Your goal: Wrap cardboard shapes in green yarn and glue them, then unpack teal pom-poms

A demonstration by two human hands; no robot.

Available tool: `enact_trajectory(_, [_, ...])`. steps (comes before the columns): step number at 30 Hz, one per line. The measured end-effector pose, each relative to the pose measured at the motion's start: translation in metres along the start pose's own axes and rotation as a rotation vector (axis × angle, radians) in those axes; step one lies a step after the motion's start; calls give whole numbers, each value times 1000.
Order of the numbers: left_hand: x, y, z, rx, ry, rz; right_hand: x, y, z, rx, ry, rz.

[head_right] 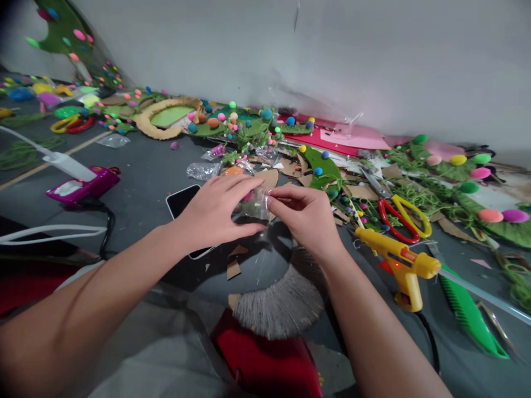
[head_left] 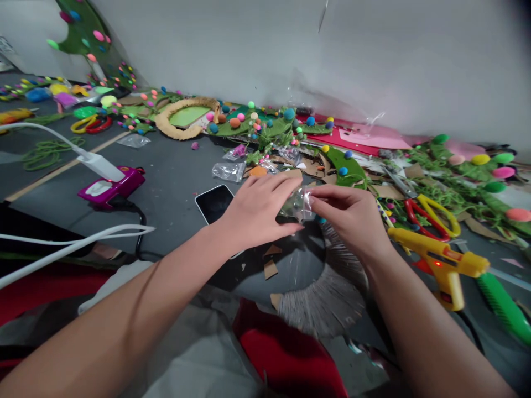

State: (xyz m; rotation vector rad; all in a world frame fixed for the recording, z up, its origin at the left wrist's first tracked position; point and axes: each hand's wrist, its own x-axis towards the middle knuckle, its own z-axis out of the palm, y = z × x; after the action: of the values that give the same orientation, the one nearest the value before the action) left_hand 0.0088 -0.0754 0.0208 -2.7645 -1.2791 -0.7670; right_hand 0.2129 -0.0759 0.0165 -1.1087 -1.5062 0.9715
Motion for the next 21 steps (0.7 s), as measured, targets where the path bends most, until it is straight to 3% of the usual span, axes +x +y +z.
enact_trajectory(4, [2, -2, -1, -33, 4, -29, 1, 2, 0, 10, -2, -94])
enact_trajectory(12, [3, -5, 2, -67, -8, -27, 0, 0, 1, 0, -107, 69])
enact_trajectory(21, [2, -2, 1, -259, 33, -44, -2, 9, 7, -58, -13, -148])
